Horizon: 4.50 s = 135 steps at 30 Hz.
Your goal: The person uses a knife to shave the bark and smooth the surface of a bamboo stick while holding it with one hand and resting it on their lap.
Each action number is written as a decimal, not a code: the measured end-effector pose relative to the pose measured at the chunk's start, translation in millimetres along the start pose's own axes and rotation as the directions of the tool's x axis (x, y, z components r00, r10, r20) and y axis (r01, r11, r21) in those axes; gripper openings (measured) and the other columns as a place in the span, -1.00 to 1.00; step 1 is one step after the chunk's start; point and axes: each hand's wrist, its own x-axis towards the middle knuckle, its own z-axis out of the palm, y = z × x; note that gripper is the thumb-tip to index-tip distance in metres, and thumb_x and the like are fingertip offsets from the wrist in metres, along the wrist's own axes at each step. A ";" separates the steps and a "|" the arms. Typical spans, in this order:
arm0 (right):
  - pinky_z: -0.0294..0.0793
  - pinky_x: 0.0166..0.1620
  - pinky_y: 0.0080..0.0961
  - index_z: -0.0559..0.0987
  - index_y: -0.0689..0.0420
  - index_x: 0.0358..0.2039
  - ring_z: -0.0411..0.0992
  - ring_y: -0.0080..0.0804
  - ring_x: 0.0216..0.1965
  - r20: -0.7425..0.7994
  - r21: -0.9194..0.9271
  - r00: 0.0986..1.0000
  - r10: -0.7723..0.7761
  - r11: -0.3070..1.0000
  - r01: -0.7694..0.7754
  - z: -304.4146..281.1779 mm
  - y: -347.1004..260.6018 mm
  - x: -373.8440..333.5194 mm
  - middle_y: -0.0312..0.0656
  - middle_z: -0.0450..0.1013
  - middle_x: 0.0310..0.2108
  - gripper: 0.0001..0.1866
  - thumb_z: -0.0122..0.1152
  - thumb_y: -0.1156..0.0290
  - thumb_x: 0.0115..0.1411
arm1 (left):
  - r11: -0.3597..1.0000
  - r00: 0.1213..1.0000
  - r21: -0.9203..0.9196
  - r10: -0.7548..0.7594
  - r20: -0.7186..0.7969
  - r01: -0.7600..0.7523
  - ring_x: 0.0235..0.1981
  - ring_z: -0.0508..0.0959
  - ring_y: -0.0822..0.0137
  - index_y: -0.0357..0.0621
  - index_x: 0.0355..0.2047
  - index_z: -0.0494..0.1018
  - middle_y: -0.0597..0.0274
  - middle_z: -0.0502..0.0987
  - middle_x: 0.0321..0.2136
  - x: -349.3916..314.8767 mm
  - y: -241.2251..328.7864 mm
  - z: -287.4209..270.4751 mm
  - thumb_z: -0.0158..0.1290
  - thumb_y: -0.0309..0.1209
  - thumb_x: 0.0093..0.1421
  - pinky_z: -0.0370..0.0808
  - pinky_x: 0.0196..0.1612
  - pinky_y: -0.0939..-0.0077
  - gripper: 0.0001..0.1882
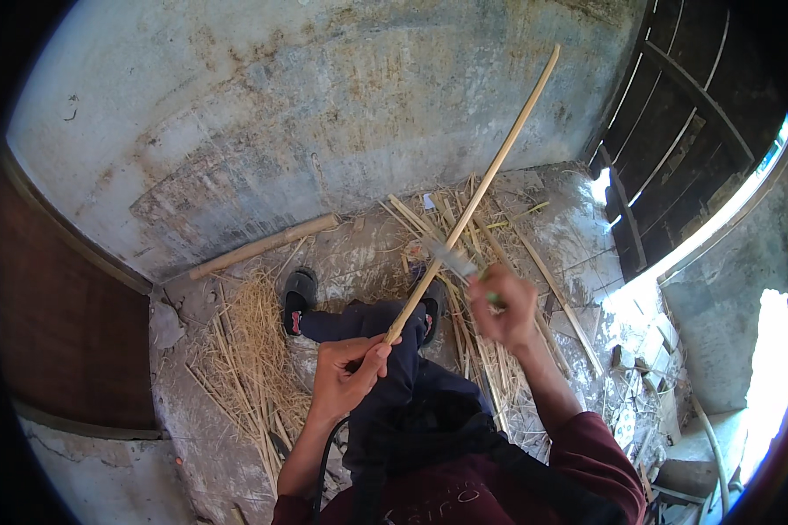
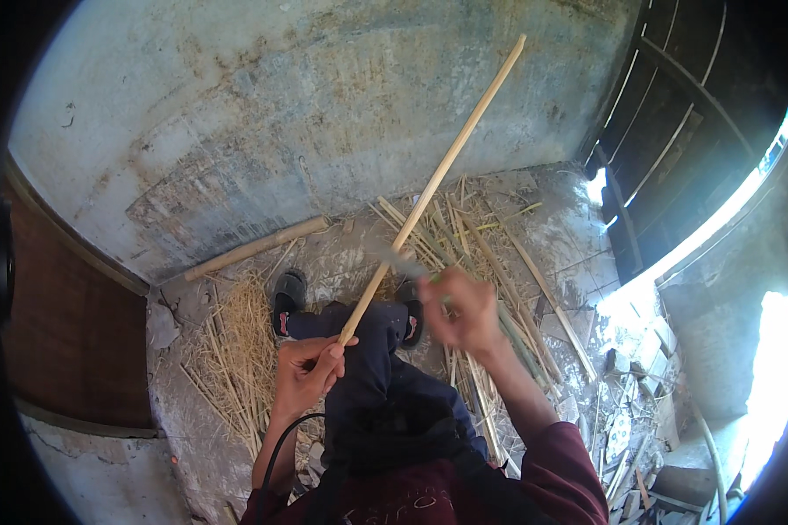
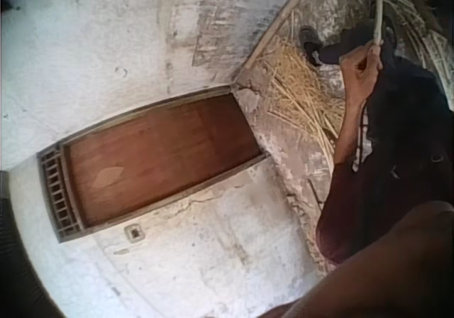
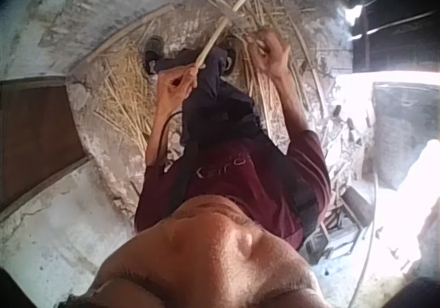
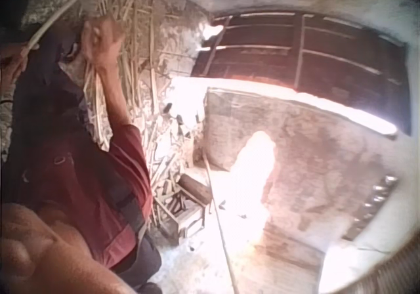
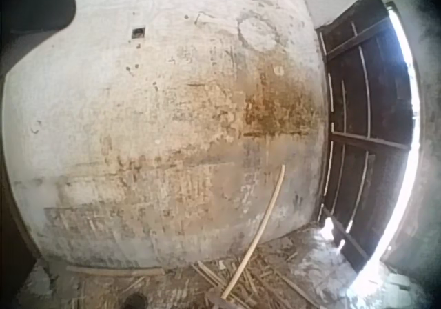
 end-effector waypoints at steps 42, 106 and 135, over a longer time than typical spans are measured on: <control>0.45 -0.32 0.06 0.54 0.32 -0.23 0.50 0.34 -0.42 0.127 -0.214 0.963 0.236 0.955 -0.205 9.2 18.7 0.4 0.17 0.49 -0.47 -0.87 0.20 0.61 0.20 | 0.980 0.988 0.192 0.015 0.156 -0.045 -0.56 0.40 0.66 -0.28 -0.10 0.44 0.39 0.51 -0.57 10.4 -1.3 8.2 0.18 -0.42 0.46 0.28 -0.50 0.65 -0.81; 0.54 -0.17 0.18 0.69 0.28 -0.26 0.57 0.42 -0.27 -0.519 -0.466 0.689 0.506 0.508 -0.724 -41.0 265.6 24.6 0.31 0.59 -0.40 -0.75 0.16 0.36 0.32 | 0.961 0.942 0.180 -0.247 0.229 0.208 -0.62 0.29 0.65 -0.14 -0.12 0.42 0.46 0.40 -0.65 -58.6 -84.3 -71.3 0.14 -0.38 0.49 0.15 -0.55 0.56 -0.86; 0.28 -0.27 -0.59 0.26 0.11 0.13 0.24 -0.60 -0.34 -0.105 0.469 0.543 0.833 0.523 -0.711 -12.3 124.4 -97.1 -0.30 0.35 -0.27 -0.73 -0.07 0.32 0.51 | 0.874 0.866 -0.246 -0.305 0.397 0.420 -0.67 0.16 0.64 -0.15 -0.16 0.38 0.47 0.17 -0.59 15.8 -28.6 -12.5 -0.24 -0.08 0.67 0.19 -0.62 0.68 -0.59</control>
